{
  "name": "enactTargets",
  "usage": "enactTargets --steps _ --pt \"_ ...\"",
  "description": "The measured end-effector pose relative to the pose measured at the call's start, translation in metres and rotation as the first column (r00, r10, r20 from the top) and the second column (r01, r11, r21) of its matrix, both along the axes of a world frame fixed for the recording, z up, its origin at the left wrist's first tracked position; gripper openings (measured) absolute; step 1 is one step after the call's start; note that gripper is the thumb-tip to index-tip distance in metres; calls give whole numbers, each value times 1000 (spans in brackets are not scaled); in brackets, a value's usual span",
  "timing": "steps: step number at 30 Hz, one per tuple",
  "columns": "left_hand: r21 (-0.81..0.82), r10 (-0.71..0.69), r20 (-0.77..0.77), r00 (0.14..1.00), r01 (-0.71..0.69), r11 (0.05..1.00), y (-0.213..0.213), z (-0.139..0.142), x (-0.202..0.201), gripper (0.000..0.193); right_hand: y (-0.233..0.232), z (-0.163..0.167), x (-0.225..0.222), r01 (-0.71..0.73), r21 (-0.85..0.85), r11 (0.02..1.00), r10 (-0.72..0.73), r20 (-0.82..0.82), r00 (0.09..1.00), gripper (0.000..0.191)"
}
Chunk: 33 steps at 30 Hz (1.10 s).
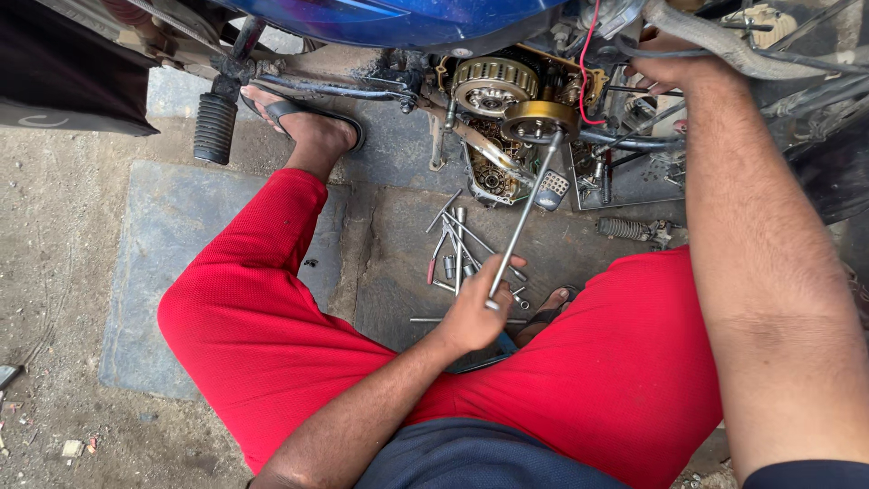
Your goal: The person sits on the ground and uses a T-handle wrench to tighten bolts on the exposed engine of a blue Hero motorcycle. They repeatedly adjust the tool and apply torque to fasteners within the engine casing while other tools and parts lie on the floor nearby.
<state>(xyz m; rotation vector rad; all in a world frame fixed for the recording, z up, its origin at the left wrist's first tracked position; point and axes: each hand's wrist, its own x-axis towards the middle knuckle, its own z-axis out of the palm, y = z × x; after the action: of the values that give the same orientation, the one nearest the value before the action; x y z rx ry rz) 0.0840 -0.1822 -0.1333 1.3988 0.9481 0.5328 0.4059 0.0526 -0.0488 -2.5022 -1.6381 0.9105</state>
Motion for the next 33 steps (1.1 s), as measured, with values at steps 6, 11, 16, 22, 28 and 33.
enactTargets --steps 6,11,16,22,28,33 --pt "-587 331 583 742 102 803 1 -29 -12 42 -5 -7 3 -161 227 960 94 280 955 50" --pt "-322 94 364 927 30 946 17 -10 -27 39 -29 -22 1 25 704 710 35 -71 997 19" --pt "355 -34 -483 875 231 906 16 30 -21 41 -55 -22 -2 268 720 640 192 -487 852 22" --pt "369 -97 -604 791 386 846 4 32 7 61 -110 -30 -40 -137 458 879 204 -100 974 19" --pt "337 -72 -729 681 449 828 5 20 14 67 -156 -53 -70 -404 582 706 434 95 896 26" --pt "205 -166 -696 699 415 887 8 24 24 96 -165 -68 -81 -135 -122 983 93 -300 949 36"
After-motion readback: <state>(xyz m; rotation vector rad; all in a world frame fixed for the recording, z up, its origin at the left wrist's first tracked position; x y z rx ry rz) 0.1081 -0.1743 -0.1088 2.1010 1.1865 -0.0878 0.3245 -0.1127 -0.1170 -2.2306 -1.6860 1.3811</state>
